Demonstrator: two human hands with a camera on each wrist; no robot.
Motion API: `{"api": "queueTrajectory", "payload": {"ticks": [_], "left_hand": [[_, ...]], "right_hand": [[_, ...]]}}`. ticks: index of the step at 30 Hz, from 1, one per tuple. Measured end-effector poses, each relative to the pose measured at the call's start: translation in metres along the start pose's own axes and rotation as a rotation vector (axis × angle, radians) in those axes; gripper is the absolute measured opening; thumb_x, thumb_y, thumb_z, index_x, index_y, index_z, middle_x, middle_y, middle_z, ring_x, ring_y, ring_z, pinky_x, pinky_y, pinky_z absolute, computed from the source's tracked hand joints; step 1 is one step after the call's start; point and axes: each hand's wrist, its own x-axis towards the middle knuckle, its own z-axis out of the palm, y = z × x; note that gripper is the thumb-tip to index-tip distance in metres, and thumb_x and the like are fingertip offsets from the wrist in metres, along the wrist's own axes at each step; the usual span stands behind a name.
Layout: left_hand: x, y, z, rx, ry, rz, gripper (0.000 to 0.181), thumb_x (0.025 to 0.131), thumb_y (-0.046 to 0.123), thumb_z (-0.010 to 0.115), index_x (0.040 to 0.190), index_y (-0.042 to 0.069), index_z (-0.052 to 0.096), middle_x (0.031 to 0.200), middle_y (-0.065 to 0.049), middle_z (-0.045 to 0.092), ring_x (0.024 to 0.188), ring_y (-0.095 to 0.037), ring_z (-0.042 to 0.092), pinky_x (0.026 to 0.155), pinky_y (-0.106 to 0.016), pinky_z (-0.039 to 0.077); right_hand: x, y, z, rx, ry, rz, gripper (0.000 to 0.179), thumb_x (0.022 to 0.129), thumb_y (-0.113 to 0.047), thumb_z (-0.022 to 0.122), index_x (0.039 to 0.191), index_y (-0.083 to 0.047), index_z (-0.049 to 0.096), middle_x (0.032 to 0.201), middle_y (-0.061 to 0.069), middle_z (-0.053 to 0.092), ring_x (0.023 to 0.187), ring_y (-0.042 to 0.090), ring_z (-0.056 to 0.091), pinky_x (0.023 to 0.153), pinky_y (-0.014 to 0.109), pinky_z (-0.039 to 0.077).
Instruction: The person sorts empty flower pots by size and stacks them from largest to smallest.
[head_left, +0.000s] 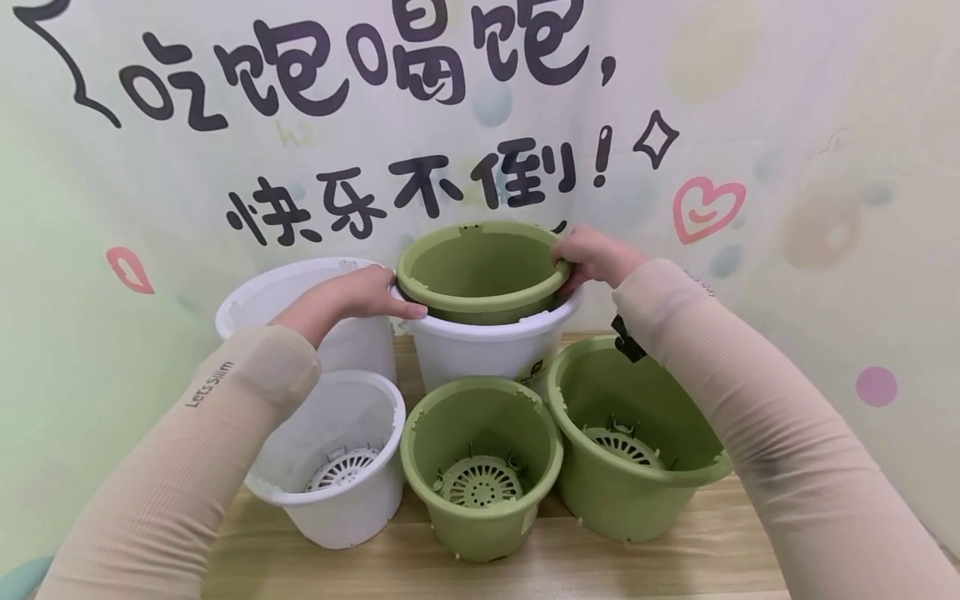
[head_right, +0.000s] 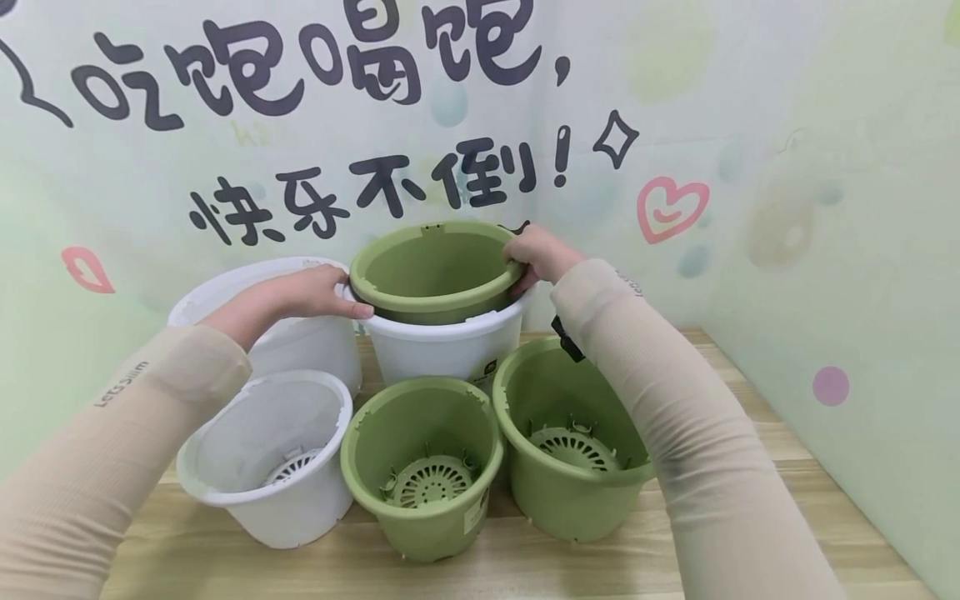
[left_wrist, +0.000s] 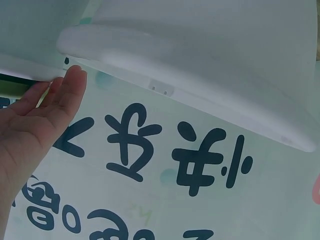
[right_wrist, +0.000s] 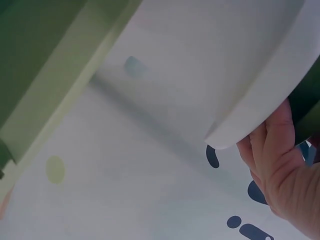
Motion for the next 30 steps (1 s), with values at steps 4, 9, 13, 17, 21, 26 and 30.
{"api": "queueTrajectory", "payload": {"ticks": [4,9,13,17,21,26,30], "left_hand": [[0.000,0.000,0.000,-0.003,0.000,0.003,0.069,0.082,0.043,0.062,0.120,-0.012,0.047,0.114,-0.028,0.055,0.106,-0.034,0.053,0.094,-0.046,0.041],[-0.001,0.001,-0.001,0.001,-0.004,0.016,0.065,0.083,0.043,0.061,0.119,-0.010,0.049,0.110,-0.025,0.057,0.102,-0.031,0.054,0.092,-0.045,0.042],[-0.003,0.002,-0.002,0.006,-0.017,0.022,0.061,0.083,0.044,0.061,0.114,-0.008,0.052,0.102,-0.021,0.059,0.092,-0.027,0.053,0.087,-0.042,0.043],[-0.003,0.003,-0.002,0.028,-0.038,0.029,0.057,0.084,0.044,0.059,0.111,-0.006,0.053,0.099,-0.018,0.058,0.091,-0.027,0.051,0.087,-0.042,0.042],[-0.002,0.005,-0.003,0.043,-0.053,0.016,0.055,0.086,0.044,0.057,0.110,-0.005,0.053,0.102,-0.018,0.058,0.094,-0.027,0.051,0.090,-0.043,0.041],[-0.002,0.006,-0.003,0.046,-0.064,0.002,0.056,0.086,0.044,0.056,0.111,-0.006,0.053,0.106,-0.020,0.058,0.099,-0.029,0.051,0.094,-0.045,0.040],[-0.001,0.008,-0.003,0.065,-0.086,0.000,0.054,0.088,0.044,0.054,0.109,-0.005,0.054,0.108,-0.021,0.058,0.103,-0.030,0.052,0.097,-0.046,0.038]], "right_hand": [[0.002,0.000,0.001,-0.005,-0.011,0.024,0.007,0.081,0.009,0.039,0.084,0.003,0.038,0.085,0.018,0.044,0.050,0.025,0.060,0.058,0.033,0.056],[0.003,-0.001,0.002,-0.104,-0.007,0.032,0.004,0.083,0.006,0.039,0.084,0.002,0.040,0.083,0.016,0.046,0.049,0.021,0.060,0.057,0.029,0.056],[0.004,0.001,-0.001,-0.286,0.003,-0.023,0.007,0.082,0.000,0.041,0.076,-0.002,0.043,0.066,0.008,0.051,0.044,0.012,0.056,0.049,0.023,0.052],[0.007,0.005,-0.006,-0.501,0.029,-0.113,0.019,0.079,-0.009,0.044,0.060,-0.010,0.041,0.044,-0.003,0.040,0.035,0.006,0.036,0.036,0.019,0.031],[0.012,0.009,-0.011,-0.611,0.009,-0.169,0.025,0.078,-0.013,0.046,0.055,-0.013,0.038,0.042,-0.005,0.033,0.037,0.007,0.027,0.037,0.019,0.023],[0.015,0.007,-0.013,-0.712,-0.056,-0.172,0.021,0.078,-0.014,0.045,0.059,-0.013,0.038,0.044,-0.005,0.034,0.038,0.007,0.026,0.038,0.019,0.022],[0.015,0.003,-0.015,-0.719,-0.111,-0.150,0.023,0.078,-0.013,0.044,0.057,-0.013,0.036,0.042,-0.005,0.031,0.037,0.007,0.023,0.038,0.019,0.020]]}}
